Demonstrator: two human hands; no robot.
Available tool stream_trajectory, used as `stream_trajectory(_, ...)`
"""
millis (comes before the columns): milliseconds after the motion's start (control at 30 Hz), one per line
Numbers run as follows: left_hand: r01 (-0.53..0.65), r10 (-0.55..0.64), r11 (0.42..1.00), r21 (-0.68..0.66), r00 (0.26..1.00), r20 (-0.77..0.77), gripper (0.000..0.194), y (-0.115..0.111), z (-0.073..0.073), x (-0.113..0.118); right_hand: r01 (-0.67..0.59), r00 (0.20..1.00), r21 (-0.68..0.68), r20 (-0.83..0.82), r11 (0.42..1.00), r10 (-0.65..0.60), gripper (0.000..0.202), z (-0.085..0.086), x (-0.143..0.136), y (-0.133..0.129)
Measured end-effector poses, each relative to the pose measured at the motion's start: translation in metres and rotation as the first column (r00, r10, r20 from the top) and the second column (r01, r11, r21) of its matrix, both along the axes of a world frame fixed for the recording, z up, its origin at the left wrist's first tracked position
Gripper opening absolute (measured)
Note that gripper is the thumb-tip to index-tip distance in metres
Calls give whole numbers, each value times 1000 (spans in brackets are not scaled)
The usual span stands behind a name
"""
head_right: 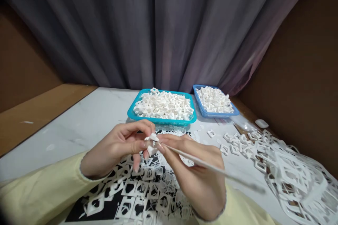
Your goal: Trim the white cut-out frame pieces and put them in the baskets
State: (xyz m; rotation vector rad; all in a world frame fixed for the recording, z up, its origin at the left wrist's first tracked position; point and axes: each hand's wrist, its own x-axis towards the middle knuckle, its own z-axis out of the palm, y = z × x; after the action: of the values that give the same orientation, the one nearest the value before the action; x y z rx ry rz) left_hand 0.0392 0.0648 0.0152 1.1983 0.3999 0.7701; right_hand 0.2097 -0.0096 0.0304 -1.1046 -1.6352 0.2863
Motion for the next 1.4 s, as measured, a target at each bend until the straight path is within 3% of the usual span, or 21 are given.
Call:
stream_trajectory(100,32,-31,999,-36,999,4,6,3,-5,1,-82,969,-230,-247,970,23,8,-5,4,7)
stream_trajectory(267,48,-48,998,-28,999,11,6,4,-6,2,-301,836,-366,-545,881,60,6,-13,8,21)
stream_trajectory(400,78,-77,997,-14,996,33,8,5,-7,2,-405,781,-434,-622,805,57,12,-13,8,27)
stream_trajectory(567,181,-171,982,-61,974,146,6,12,-18,2,-561,689,-423,-715,711,118,15,-19,8,33)
stream_trajectory(700,159,-139,982,-98,973,184,7,18,-25,5,-604,674,-436,-726,667,136,18,-28,9,39)
stream_trajectory(833,89,-76,992,-93,988,137,9,19,-22,6,-583,680,-417,-720,697,137,18,-32,8,42)
stream_trajectory(1000,-18,21,999,-51,998,66,10,19,-12,4,-317,799,-346,-599,883,53,11,-25,11,36)
stream_trajectory(1133,-58,58,998,-9,998,14,9,18,-9,2,-172,929,-145,-354,974,111,5,-13,13,20)
stream_trajectory(1200,-56,56,998,1,998,-13,8,15,-9,1,-162,975,-30,-162,986,155,13,-8,11,13)
stream_trajectory(1300,-40,39,999,-2,999,-23,6,10,-10,1,-208,976,89,91,974,200,24,-6,7,9)
stream_trajectory(1400,-24,23,1000,-18,1000,-16,5,7,-10,2,-197,974,139,140,971,177,26,-9,4,10)
